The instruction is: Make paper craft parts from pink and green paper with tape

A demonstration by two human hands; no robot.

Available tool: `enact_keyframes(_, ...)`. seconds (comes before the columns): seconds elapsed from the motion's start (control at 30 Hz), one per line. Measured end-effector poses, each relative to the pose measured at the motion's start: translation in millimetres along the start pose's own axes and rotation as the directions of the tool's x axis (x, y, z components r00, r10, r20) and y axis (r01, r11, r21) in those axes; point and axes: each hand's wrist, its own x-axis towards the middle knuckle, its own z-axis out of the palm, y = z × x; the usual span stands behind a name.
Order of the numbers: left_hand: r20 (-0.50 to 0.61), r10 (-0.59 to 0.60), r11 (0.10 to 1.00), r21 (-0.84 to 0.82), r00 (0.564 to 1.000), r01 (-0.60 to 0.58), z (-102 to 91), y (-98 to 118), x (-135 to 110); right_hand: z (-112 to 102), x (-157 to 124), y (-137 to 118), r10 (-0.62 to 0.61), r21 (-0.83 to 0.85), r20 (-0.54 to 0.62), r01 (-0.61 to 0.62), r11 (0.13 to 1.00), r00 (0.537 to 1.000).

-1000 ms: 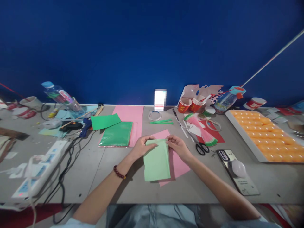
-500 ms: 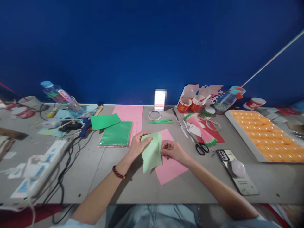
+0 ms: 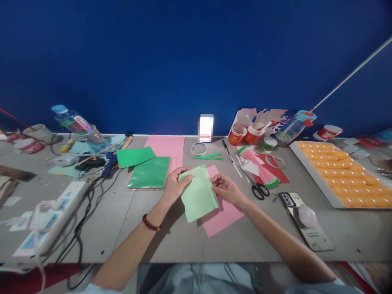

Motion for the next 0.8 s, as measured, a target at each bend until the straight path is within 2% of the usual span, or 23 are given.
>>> enact_keyframes(0.13,0.000,0.013,1.000,0.006,1.000,-0.013,-3.1,4.3,1.3,-1.5,0.4,2.4,-0.018,-0.044,-0.036,0.016,0.999,0.999)
enact_keyframes(0.23,0.056,0.018,1.000,0.023,0.998,-0.019,-7.2,6.0,2.8,0.6,-0.5,2.1,-0.027,-0.090,-0.045,0.023,0.996,0.999)
enact_keyframes(0.33,0.148,0.070,0.977,0.189,0.987,-0.098,-14.2,8.3,3.8,1.7,-1.8,2.4,-0.027,-0.109,-0.007,0.026,0.994,1.000)
enact_keyframes(0.43,0.158,0.141,0.889,0.415,0.977,-0.195,-20.2,10.9,4.3,1.6,-3.1,3.4,-0.042,-0.118,0.048,0.047,0.992,0.998)
enact_keyframes(0.5,0.166,0.184,0.846,0.475,0.969,-0.242,-21.0,12.0,4.3,2.1,-4.2,3.3,-0.063,-0.145,0.077,0.074,0.987,0.995)
enact_keyframes(0.63,0.227,0.239,0.862,0.398,0.944,-0.314,-13.9,12.9,3.7,5.2,-7.8,0.1,-0.053,-0.176,0.144,0.078,0.981,0.988)
enact_keyframes(0.7,0.265,0.187,0.918,0.296,0.946,-0.264,-8.3,12.6,3.5,6.9,-10.1,-2.8,-0.035,-0.161,0.175,0.063,0.985,0.984)
enact_keyframes(0.8,0.322,0.048,0.982,0.158,0.945,-0.104,-0.5,11.6,5.3,7.5,-13.0,-7.6,-0.011,-0.150,0.199,0.041,0.988,0.980)
